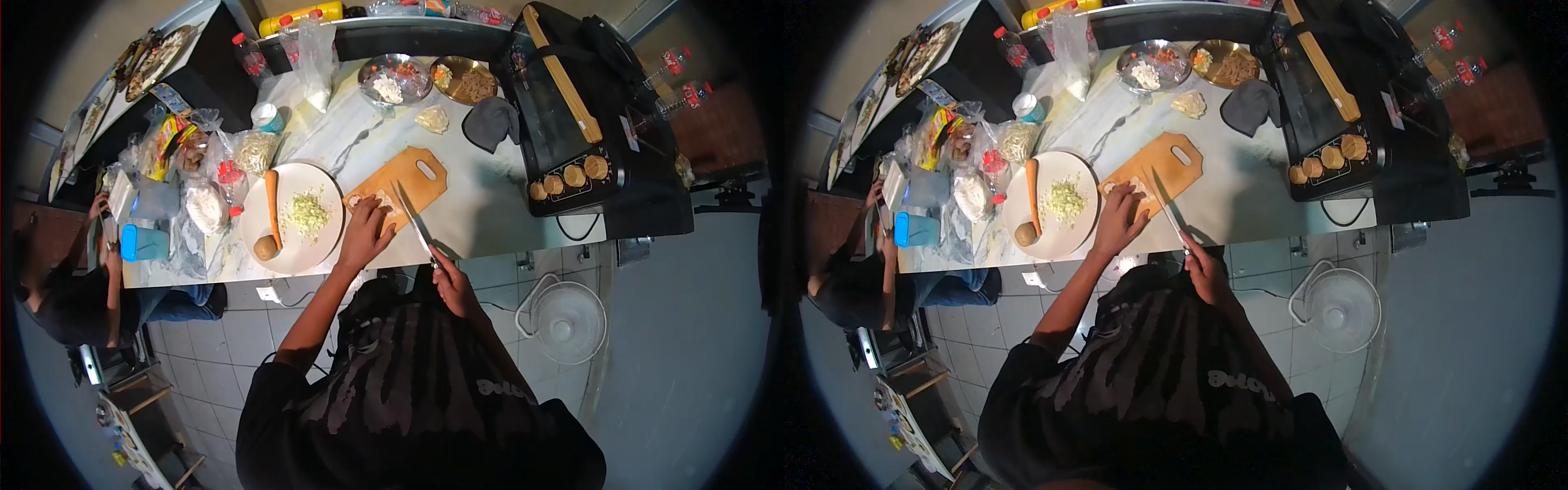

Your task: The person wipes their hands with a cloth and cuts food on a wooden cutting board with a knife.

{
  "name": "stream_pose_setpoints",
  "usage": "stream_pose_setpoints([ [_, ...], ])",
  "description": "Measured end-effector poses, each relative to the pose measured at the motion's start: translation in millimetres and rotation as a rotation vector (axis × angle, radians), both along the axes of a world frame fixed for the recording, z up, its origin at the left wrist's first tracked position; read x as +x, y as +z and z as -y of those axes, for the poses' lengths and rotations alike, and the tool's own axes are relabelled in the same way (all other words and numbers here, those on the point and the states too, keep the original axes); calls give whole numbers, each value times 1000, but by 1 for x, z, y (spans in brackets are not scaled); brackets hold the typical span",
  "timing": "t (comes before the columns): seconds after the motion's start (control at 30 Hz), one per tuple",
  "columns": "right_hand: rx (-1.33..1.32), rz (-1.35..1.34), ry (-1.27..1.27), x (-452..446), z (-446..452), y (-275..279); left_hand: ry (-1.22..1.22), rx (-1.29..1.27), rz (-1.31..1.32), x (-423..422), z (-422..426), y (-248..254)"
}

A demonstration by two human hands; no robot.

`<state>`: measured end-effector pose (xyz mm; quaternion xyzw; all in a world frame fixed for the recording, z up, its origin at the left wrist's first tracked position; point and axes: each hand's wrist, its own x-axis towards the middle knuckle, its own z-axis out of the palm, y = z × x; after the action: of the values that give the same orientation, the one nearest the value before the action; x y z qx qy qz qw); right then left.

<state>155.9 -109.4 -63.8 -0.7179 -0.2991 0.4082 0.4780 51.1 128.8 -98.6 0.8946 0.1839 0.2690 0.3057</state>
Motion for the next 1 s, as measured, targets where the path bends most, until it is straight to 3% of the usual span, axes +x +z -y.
stream_pose_setpoints([
  [0.27,-59,-224,-28,-4,-6,11,-34,-67,-40,-8,-7,11],
  [0.43,27,153,82,-6,-13,5,-155,75,-72,-11,-17,2],
  [0.53,63,220,66,-6,-18,11,-118,128,-97,-11,-12,-2],
  [1.0,-36,230,82,11,-25,7,-112,159,-185,-7,-12,2],
])
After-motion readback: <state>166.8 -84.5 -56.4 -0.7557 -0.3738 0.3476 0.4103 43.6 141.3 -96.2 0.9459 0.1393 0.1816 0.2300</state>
